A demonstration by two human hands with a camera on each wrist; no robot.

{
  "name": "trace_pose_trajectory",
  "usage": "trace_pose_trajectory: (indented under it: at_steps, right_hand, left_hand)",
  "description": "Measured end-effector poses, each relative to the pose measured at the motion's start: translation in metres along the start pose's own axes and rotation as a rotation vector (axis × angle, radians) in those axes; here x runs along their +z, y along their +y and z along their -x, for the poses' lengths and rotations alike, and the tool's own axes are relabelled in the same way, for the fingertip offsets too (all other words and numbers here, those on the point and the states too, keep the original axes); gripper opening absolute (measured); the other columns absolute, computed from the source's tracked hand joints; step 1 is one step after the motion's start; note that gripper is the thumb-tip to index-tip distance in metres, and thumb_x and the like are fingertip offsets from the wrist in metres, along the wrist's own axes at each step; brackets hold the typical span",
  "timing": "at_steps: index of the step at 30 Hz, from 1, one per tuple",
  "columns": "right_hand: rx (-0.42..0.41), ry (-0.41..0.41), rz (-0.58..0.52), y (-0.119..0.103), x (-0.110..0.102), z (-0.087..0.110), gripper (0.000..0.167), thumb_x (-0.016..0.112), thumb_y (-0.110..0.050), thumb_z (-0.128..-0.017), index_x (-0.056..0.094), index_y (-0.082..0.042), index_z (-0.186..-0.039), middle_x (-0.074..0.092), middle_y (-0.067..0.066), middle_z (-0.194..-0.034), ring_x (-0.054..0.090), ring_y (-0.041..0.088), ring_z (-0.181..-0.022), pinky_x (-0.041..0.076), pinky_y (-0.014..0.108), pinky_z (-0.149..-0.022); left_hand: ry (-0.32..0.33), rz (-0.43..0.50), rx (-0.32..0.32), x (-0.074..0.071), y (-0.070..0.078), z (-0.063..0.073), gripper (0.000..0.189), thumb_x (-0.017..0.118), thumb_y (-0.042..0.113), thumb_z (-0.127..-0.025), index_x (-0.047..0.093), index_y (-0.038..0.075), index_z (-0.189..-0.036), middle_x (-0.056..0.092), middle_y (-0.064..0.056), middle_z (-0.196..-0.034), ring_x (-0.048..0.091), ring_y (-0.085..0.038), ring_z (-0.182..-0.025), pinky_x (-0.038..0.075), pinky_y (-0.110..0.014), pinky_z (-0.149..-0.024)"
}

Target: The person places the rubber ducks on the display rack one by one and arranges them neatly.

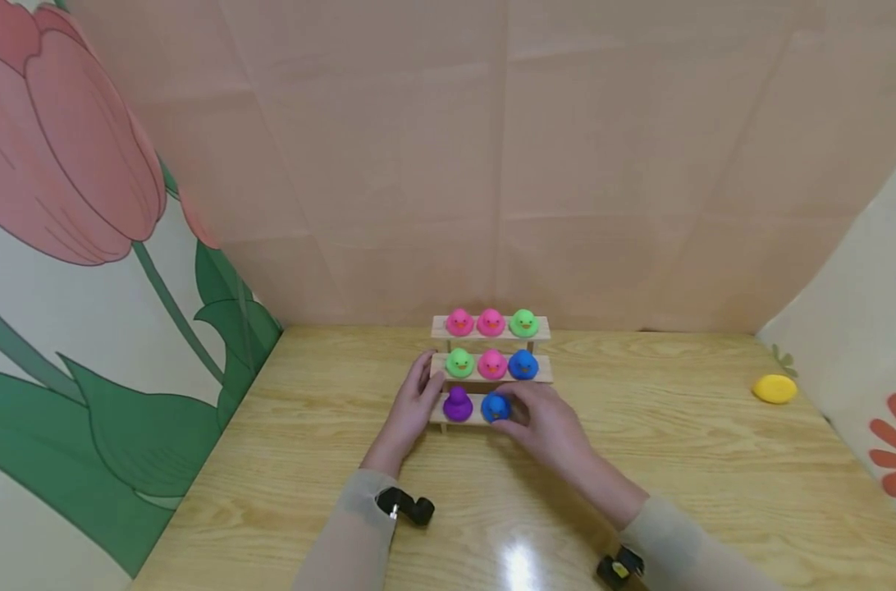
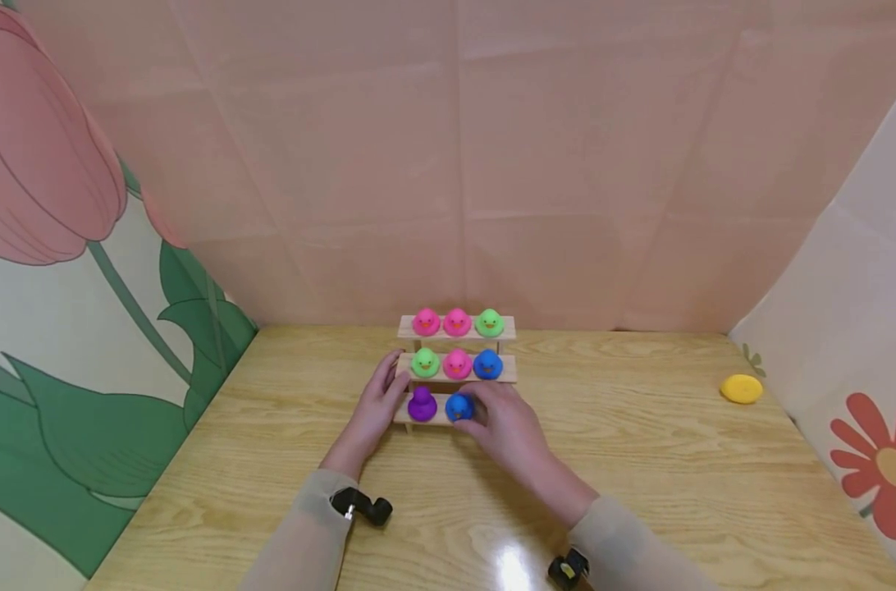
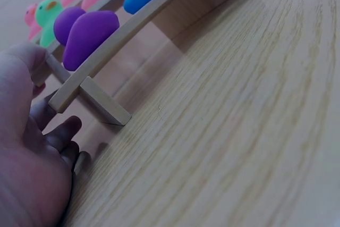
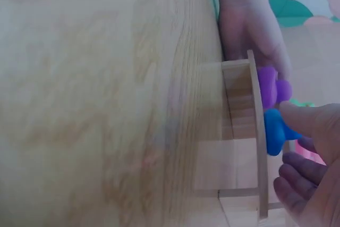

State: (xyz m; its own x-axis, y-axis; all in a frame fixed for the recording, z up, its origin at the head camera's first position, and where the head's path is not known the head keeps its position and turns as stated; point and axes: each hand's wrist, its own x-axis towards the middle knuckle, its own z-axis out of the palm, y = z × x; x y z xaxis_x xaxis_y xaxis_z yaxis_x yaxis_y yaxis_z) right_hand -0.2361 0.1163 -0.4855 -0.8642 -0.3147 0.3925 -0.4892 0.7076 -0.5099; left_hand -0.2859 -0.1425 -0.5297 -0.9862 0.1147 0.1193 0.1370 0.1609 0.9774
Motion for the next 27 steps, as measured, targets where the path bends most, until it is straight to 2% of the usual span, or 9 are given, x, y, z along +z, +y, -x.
trace_pose_trajectory:
  at_steps: [9,14,20,24,27]
  right_hand:
    - [-0.056,0.041,0.003,-0.019,-0.003,-0.005,0.053,0.098,-0.028,-0.088,0.077,-0.009,-0.134,0.076,0.009,-0.133,0.069,0.033,-0.126,0.060,0.054,-0.106]
    - [-0.081,0.019,0.019,-0.028,0.004,-0.013,0.056,0.096,-0.035,-0.090,0.077,-0.013,-0.138,0.076,0.008,-0.134,0.068,0.033,-0.126,0.059,0.053,-0.105]
    - [-0.088,0.000,0.064,-0.034,0.014,-0.019,0.057,0.095,-0.038,-0.090,0.076,-0.018,-0.140,0.076,0.004,-0.132,0.067,0.028,-0.122,0.058,0.050,-0.102]
    - [-0.091,-0.002,0.080,-0.039,0.018,-0.021,0.057,0.095,-0.037,-0.090,0.076,-0.015,-0.139,0.076,0.005,-0.130,0.067,0.027,-0.119,0.059,0.048,-0.100]
    - [-0.098,-0.002,0.081,-0.043,0.020,-0.022,0.056,0.095,-0.035,-0.090,0.076,-0.014,-0.138,0.076,0.007,-0.130,0.068,0.029,-0.121,0.058,0.050,-0.105]
  left_hand:
    - [0.011,0.027,-0.041,-0.001,-0.001,0.000,0.070,0.057,0.060,-0.112,0.035,0.033,-0.174,0.035,-0.012,-0.177,0.032,-0.030,-0.163,0.026,-0.050,-0.134]
    - [0.025,0.026,-0.055,-0.001,0.000,0.001,0.065,0.050,0.060,-0.115,0.035,0.036,-0.173,0.035,-0.009,-0.178,0.030,-0.030,-0.164,0.023,-0.052,-0.135]
    - [0.024,0.020,-0.061,-0.002,0.000,0.003,0.066,0.048,0.064,-0.114,0.035,0.038,-0.173,0.035,-0.008,-0.178,0.030,-0.032,-0.164,0.022,-0.057,-0.134]
    - [0.022,0.018,-0.063,-0.002,0.000,0.003,0.068,0.048,0.066,-0.113,0.035,0.038,-0.173,0.033,-0.009,-0.179,0.029,-0.033,-0.165,0.021,-0.059,-0.134]
    - [0.023,0.018,-0.062,-0.003,0.000,0.002,0.068,0.048,0.066,-0.113,0.035,0.038,-0.173,0.033,-0.010,-0.179,0.028,-0.034,-0.165,0.021,-0.060,-0.134]
